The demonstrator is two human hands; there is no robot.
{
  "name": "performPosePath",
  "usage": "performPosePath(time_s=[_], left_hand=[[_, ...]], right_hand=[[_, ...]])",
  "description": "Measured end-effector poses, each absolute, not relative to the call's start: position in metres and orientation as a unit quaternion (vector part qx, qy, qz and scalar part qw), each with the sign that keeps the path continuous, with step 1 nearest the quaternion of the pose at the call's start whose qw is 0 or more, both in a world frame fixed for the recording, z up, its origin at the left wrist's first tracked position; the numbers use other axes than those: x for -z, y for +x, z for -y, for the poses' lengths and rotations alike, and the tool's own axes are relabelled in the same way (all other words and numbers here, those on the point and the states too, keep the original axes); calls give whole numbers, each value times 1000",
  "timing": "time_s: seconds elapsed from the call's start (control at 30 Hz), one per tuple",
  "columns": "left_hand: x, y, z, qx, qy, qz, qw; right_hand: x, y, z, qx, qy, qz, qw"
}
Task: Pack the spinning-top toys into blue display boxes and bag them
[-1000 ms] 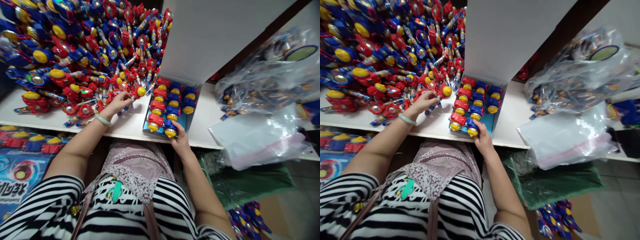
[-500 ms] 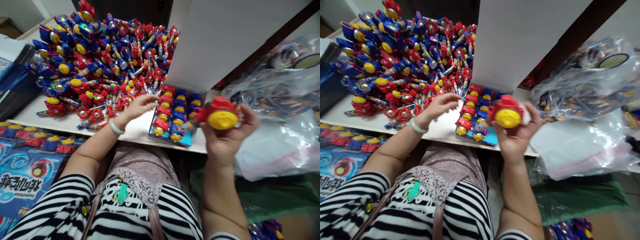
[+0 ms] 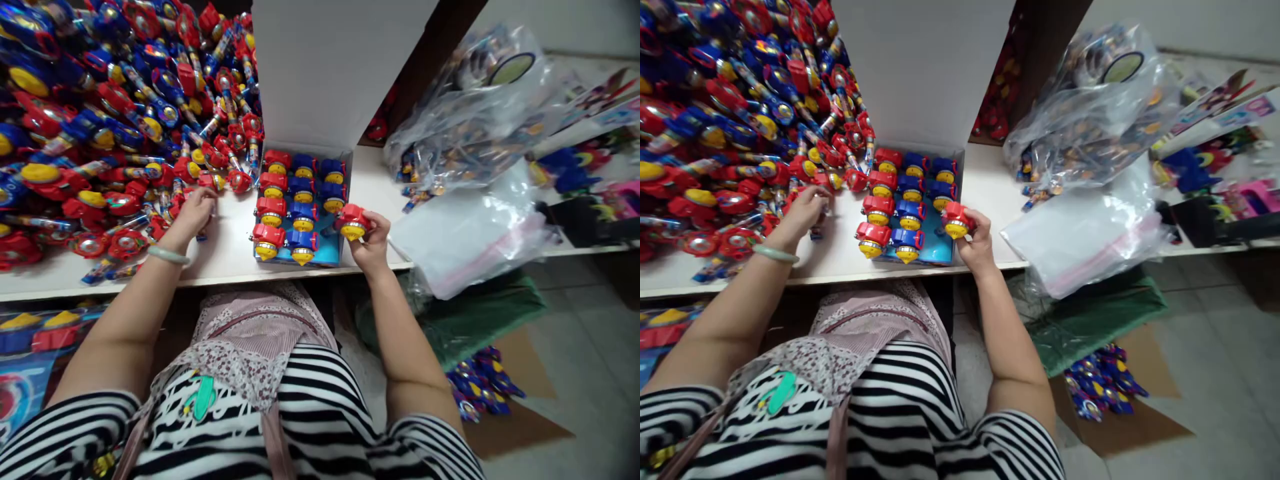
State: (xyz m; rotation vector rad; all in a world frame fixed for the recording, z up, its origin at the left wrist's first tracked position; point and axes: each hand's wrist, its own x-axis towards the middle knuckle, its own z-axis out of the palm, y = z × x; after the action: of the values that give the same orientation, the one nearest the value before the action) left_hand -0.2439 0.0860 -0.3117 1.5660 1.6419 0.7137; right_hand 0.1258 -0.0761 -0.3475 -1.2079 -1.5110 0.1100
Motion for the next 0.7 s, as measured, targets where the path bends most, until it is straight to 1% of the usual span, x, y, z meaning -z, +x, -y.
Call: performPosePath(time_s=[0.1,0.2,0.27,0.3,0.37,0.43,0.53,0.63,0.7], left_hand=[[299,-259,-69,-424,521,-558,488],[281,-265,-46,-522,496,-400,567],[267,-260,-28,-516,521,-307,606],[259,-255,-19,-493,539,-261,630],[245,-236,-1,-426,557,-172,692],[236,-210,17,-345,543,-108,758],[230,-169,41,-244,507,-75,824],[228,-150,58,-206,520,-65,827],[226,-153,60,-200,585,-66,783]], right_hand=[[343,129,77,-38,-535,681,499],[328,129,80,-21,-584,702,407],[307,125,89,-7,-611,706,357],[293,122,94,-2,-616,705,351],[264,109,105,-20,-604,697,386],[240,85,111,-79,-564,689,447],[224,42,112,-151,-527,662,511],[226,19,113,-150,-541,614,555],[231,28,120,-131,-550,589,578]])
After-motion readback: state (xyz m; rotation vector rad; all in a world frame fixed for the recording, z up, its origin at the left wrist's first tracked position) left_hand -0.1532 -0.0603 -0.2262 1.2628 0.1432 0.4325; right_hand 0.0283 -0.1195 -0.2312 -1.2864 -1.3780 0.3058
